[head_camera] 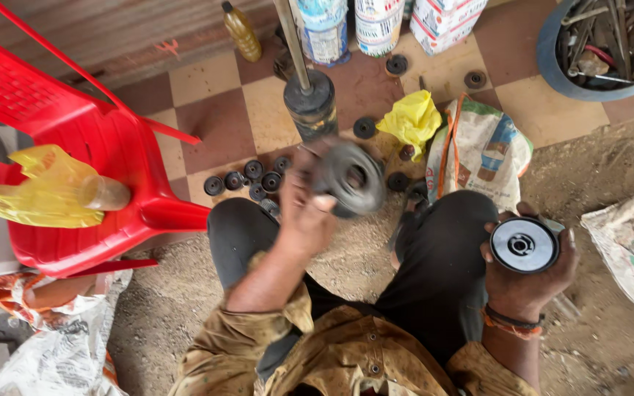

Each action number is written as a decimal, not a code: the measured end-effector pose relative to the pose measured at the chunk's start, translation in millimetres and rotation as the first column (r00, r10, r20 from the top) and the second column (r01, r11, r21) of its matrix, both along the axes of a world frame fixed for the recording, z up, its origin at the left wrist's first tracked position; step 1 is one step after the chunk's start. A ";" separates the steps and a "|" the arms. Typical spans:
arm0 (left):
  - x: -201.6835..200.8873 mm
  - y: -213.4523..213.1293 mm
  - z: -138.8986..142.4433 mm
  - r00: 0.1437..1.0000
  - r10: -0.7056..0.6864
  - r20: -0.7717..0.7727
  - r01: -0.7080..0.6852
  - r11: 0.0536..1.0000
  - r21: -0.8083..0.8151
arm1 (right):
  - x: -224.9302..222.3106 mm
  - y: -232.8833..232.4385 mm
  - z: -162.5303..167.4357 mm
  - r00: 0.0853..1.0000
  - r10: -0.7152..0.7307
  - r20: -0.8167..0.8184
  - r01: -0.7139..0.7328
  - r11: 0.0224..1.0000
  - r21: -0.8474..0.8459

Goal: The person sits on the floor and uses a manual press to assemble small black circular parts onto a metal rod. They repeatedly insert the parts, press them into place, and remove the finished assembly.

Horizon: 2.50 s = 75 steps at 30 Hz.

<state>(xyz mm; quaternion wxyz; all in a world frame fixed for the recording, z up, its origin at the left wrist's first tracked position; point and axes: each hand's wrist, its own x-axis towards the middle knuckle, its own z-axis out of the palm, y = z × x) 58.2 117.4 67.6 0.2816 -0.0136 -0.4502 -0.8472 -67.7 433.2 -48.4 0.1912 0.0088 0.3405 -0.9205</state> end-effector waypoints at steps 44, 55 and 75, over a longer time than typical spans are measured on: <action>-63.5 -134.8 -25.4 0.855 0.518 -0.017 -0.313 0.490 -0.814 | -1.8 -3.5 0.3 0.995 -0.096 -0.027 0.099 0.983 0.154; -60.7 -132.8 -46.7 0.873 0.486 0.027 -0.295 0.572 -0.765 | 0.6 -7.2 5.9 0.993 -0.112 -0.023 0.115 0.980 0.165; -46.7 -108.6 -58.0 0.776 0.579 -0.250 -0.534 0.393 -0.748 | 5.9 -18.1 26.3 0.994 -0.098 -0.045 0.105 0.982 0.160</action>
